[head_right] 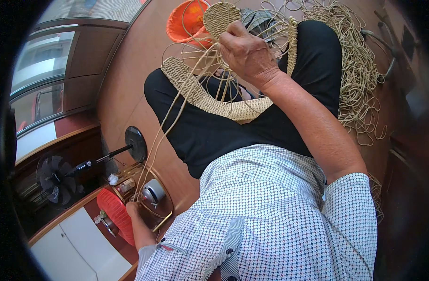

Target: Weaving a decorative straw or rattan object by hand in a workshop.

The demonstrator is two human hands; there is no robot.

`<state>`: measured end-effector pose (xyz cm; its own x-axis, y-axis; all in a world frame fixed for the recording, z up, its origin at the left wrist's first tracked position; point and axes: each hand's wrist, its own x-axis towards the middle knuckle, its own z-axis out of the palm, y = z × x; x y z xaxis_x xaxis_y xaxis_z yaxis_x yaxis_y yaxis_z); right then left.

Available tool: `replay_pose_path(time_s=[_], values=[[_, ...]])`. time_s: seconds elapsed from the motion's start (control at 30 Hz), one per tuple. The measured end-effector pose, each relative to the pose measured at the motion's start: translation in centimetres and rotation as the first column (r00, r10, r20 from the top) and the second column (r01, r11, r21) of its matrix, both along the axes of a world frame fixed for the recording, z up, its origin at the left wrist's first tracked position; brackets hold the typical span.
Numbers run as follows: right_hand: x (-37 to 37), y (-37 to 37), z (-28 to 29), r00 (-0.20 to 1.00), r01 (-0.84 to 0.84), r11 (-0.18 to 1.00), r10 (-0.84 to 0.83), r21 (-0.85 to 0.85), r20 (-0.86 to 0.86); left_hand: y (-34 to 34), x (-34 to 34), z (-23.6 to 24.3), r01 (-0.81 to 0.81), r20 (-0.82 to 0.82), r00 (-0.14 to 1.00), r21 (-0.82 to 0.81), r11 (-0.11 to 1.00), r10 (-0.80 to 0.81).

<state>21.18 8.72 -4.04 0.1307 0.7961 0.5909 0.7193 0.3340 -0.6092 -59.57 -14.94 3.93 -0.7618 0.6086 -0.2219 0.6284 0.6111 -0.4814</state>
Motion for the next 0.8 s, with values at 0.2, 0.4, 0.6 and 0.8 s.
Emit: replay_pose_path(time_s=[0.2, 0.4, 0.6, 0.8], values=[[-0.3, 0.1, 0.2, 0.997, -0.005, 0.999, 0.003, -0.033, -0.078, 12.5, 13.1, -2.9, 0.297, 0.380, 0.858, 0.180, 0.938, -0.345], [-0.5, 0.2, 0.8, 0.998, -0.019, 0.999, 0.017, -0.030, -0.059, 18.2, 50.3, -1.7, 0.381, 0.265, 0.147, 0.874, 0.302, -0.953], [-0.6, 0.1, 1.1, 0.996, 0.002, 0.999, -0.006, -0.049, -0.084, 20.5, 58.1, -1.5, 0.353, 0.496, 0.128, 0.787, 0.507, -0.859], [-0.4, 0.2, 0.4, 0.996, -0.005, 0.999, 0.001, -0.046, -0.086, 17.2, 47.7, -1.9, 0.127, 0.600, 0.234, 0.761, 0.636, -0.765]])
